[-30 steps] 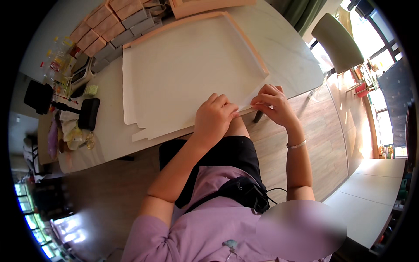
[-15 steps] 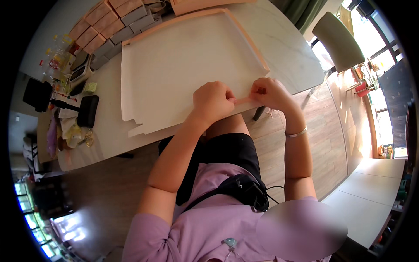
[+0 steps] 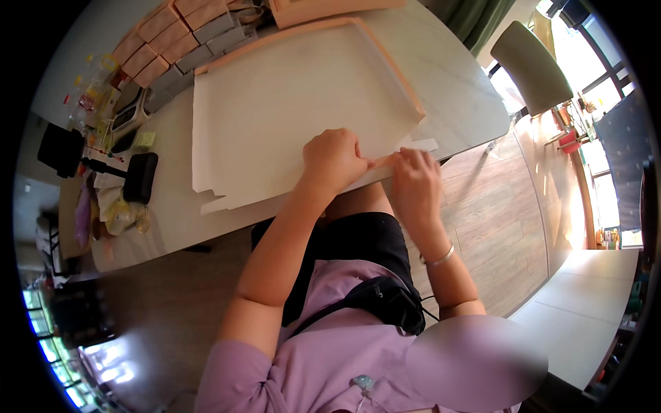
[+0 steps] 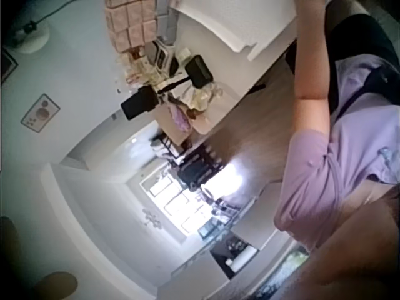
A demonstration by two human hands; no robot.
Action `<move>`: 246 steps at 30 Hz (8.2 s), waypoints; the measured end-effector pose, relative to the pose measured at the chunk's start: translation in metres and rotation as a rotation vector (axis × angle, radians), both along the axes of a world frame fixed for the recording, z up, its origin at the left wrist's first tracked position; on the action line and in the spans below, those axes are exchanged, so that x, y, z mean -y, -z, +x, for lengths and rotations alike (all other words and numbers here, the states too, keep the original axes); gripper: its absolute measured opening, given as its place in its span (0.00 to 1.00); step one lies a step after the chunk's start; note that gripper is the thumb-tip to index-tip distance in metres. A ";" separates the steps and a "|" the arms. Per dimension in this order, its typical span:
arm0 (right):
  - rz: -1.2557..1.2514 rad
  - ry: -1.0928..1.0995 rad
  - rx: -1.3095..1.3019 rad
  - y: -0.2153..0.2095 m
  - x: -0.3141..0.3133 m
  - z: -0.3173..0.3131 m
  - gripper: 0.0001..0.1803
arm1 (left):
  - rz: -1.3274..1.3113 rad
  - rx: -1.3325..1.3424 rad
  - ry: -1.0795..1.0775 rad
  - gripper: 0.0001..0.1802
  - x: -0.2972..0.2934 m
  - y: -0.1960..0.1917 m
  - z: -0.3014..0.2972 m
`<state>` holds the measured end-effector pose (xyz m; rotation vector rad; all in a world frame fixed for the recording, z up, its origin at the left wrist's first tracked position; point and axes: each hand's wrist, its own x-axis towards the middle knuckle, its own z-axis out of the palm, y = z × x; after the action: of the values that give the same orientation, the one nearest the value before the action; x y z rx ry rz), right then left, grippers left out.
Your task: The person assembles a rectangular frame by hand using a large white sheet of paper and strips of light brown tape. They place the paper on a table, apply tape to the edges to form a border, and fold the tape over the corners to secure the structure.
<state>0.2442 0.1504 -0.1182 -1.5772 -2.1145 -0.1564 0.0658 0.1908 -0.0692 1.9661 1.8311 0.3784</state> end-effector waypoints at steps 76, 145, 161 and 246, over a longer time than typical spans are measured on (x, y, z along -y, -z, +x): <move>0.140 -0.502 -0.026 0.011 0.058 -0.092 0.26 | 0.847 -0.088 -0.079 0.19 0.152 0.069 -0.097; -0.094 -0.505 -0.232 -0.035 -0.015 0.046 0.08 | 0.652 0.129 0.184 0.03 0.091 0.026 -0.100; -0.015 -0.529 -0.203 -0.031 -0.005 0.047 0.07 | 0.787 -0.082 0.237 0.12 0.101 0.029 -0.090; -0.289 0.002 0.196 -0.010 -0.030 -0.065 0.51 | 0.130 -0.002 -0.330 0.20 0.072 -0.010 -0.145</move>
<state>0.1788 0.1800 -0.1084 -1.7904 -2.3733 -0.0042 -0.0789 0.1185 -0.0592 1.7410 2.1861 0.6093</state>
